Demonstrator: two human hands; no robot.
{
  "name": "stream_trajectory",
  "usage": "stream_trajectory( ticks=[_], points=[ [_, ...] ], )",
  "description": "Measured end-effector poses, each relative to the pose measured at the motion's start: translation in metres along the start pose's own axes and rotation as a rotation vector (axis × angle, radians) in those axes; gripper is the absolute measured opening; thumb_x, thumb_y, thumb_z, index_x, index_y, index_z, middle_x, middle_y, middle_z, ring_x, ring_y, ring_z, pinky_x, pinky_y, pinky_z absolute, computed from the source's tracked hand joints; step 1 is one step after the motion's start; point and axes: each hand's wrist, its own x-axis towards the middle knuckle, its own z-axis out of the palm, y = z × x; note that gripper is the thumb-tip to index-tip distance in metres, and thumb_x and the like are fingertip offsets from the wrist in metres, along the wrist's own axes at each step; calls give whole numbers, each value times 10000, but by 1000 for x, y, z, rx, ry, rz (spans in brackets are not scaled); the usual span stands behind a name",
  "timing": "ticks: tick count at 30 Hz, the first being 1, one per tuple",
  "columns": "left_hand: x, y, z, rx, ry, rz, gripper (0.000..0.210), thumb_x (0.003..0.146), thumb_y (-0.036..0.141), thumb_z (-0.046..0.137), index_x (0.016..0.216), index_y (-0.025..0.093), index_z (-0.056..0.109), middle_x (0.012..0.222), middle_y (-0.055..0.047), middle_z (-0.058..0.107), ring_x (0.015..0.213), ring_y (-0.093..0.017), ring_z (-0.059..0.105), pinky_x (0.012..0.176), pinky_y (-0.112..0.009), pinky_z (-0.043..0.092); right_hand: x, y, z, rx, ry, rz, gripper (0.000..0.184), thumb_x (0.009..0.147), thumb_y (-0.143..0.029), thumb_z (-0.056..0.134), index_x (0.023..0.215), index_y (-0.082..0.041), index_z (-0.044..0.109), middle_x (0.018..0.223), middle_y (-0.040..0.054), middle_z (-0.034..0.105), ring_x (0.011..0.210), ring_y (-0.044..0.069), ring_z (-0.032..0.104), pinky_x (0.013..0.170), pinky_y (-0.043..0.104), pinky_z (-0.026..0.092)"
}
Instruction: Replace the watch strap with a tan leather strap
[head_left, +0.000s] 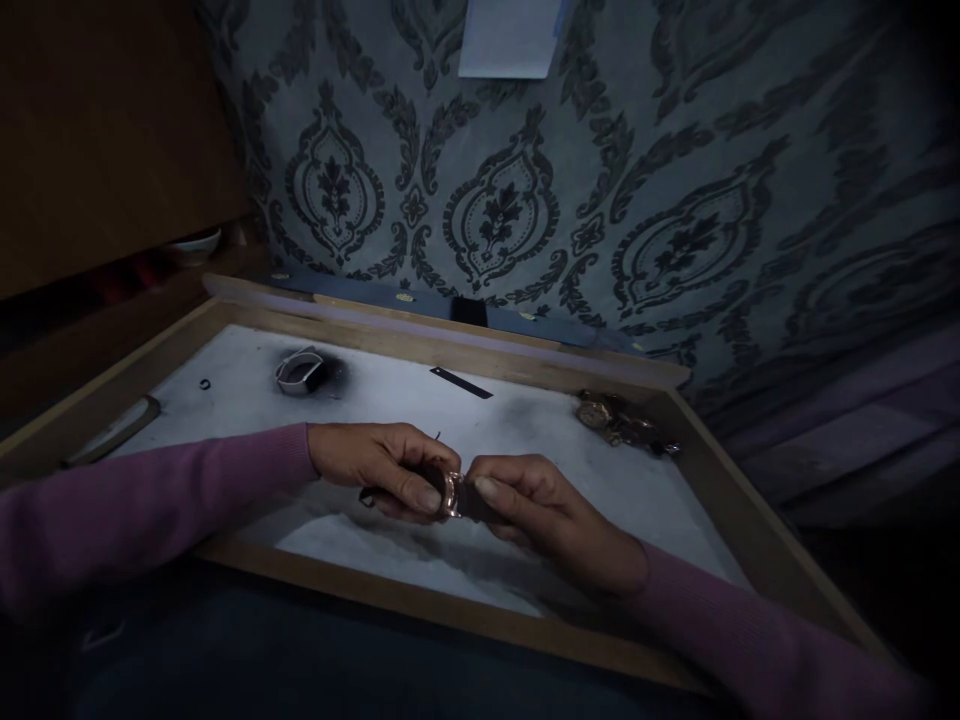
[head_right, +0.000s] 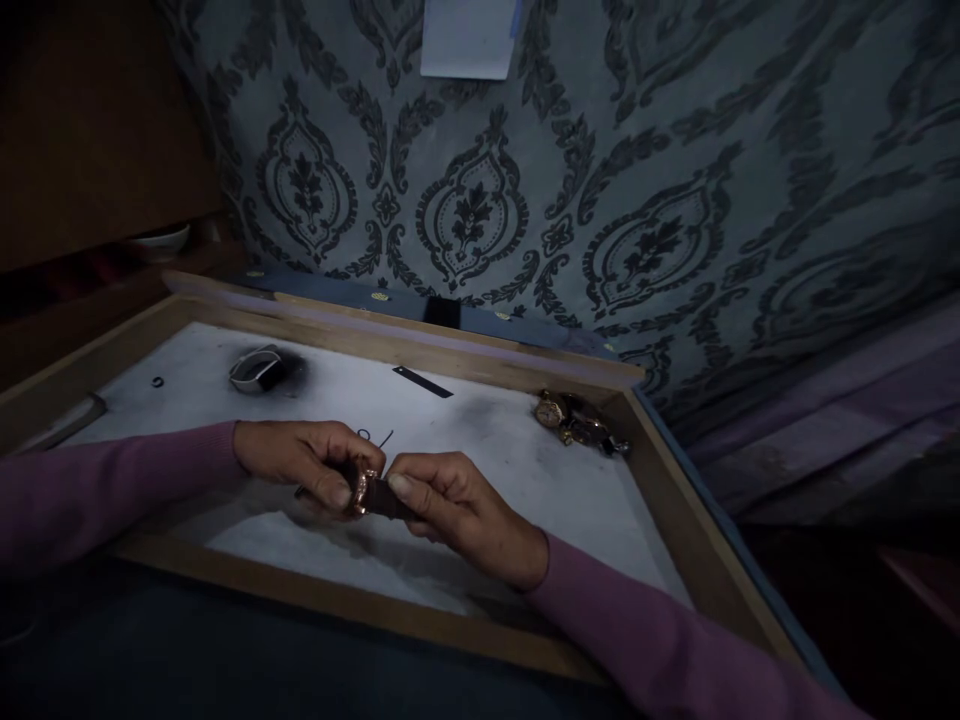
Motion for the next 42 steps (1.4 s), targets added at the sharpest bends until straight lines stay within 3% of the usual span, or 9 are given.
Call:
stream_trajectory(
  ticks=[4, 12, 30, 42],
  points=[
    [0, -2, 1, -48, 13, 48, 256, 815, 379, 700, 856, 167, 562, 620, 48, 471, 444, -66, 347, 385, -212, 222, 3, 0, 4, 126, 44, 17, 384, 901, -473, 596, 699, -156, 516, 558, -81, 323, 471, 57, 189, 424, 220, 119],
    [4, -1, 5, -90, 54, 144, 272, 834, 384, 683, 848, 164, 524, 610, 49, 466, 443, -60, 350, 393, -189, 237, 6, 2, 4, 262, 59, 38, 353, 906, -458, 596, 720, -169, 514, 473, -117, 310, 383, 36, 146, 360, 181, 114],
    [4, -5, 0, -109, 18, 68, 247, 821, 353, 687, 841, 163, 530, 595, 56, 461, 420, -57, 333, 380, -193, 226, 5, 1, 0, 47, 57, 3, 384, 921, -464, 576, 696, -158, 517, 578, -74, 331, 485, 61, 212, 433, 219, 143],
    [7, -1, 9, -160, 31, 175, 277, 822, 376, 700, 871, 165, 528, 580, 71, 462, 404, -51, 328, 389, -193, 248, 4, -2, 6, 251, 92, 43, 389, 882, -492, 617, 695, -175, 488, 471, -111, 323, 393, 37, 148, 382, 186, 112]
  ],
)
